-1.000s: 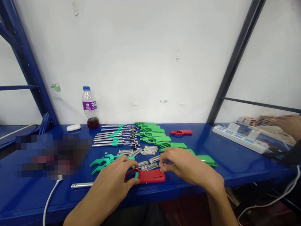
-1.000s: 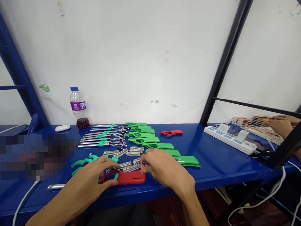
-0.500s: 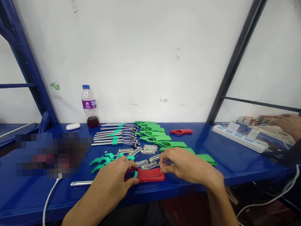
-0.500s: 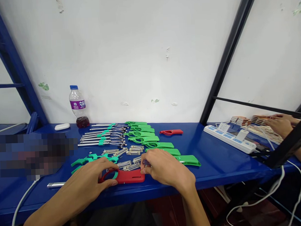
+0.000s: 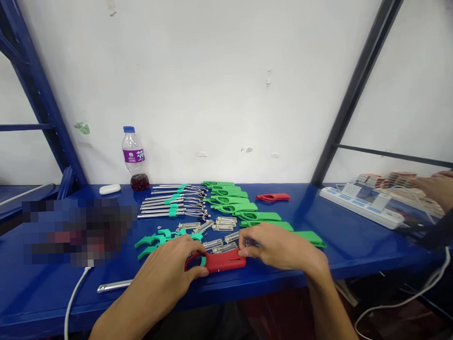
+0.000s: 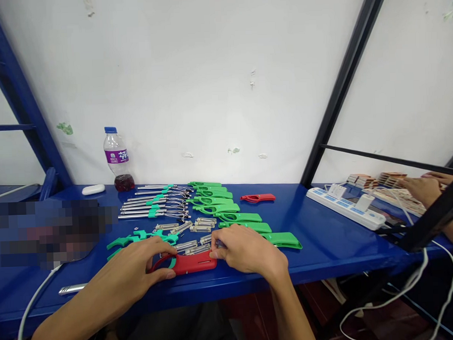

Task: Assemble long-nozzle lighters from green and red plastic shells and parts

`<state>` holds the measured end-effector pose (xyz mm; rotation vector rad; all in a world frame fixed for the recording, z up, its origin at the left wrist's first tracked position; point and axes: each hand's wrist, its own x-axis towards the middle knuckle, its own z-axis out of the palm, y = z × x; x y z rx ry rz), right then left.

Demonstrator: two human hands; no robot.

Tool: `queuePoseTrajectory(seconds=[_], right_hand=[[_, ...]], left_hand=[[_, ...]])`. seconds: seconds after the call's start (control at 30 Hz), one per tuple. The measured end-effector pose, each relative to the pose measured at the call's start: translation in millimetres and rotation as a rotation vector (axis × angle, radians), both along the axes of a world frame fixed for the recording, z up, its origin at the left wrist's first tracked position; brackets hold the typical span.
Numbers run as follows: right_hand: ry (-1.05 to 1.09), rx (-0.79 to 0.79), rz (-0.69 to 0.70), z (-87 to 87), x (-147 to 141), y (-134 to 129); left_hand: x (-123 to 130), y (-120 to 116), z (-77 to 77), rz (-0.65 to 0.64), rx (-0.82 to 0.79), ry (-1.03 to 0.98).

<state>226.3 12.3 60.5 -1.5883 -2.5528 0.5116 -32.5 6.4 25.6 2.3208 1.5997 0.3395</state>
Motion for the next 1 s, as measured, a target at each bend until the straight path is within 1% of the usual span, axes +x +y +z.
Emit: queuePoseTrajectory(seconds=[0.3,0.43,0.7,0.9,1.0], right_hand=[[0.001,-0.107,0.046,3.2,-1,5],[0.005,-0.090,0.066,4.2,-1,5],[0.043,-0.068,0.125,0.8,3,8],[0.062,-0.110,0.106,2.7,9,8],[0.151,-0.072,0.079,4.6,15,10]], left_hand=[[-2,2,-1.2,-0.004,-0.022,-0.006],[-1,2,0.6,0.001,-0.019,-0.008],[-2,-1,2.5,-0.001,-0.034,-0.021],[-2,1,1.3,-0.005,-0.028,-0.023],[-2,1,0.6,-0.013,-0.031,-0.028]])
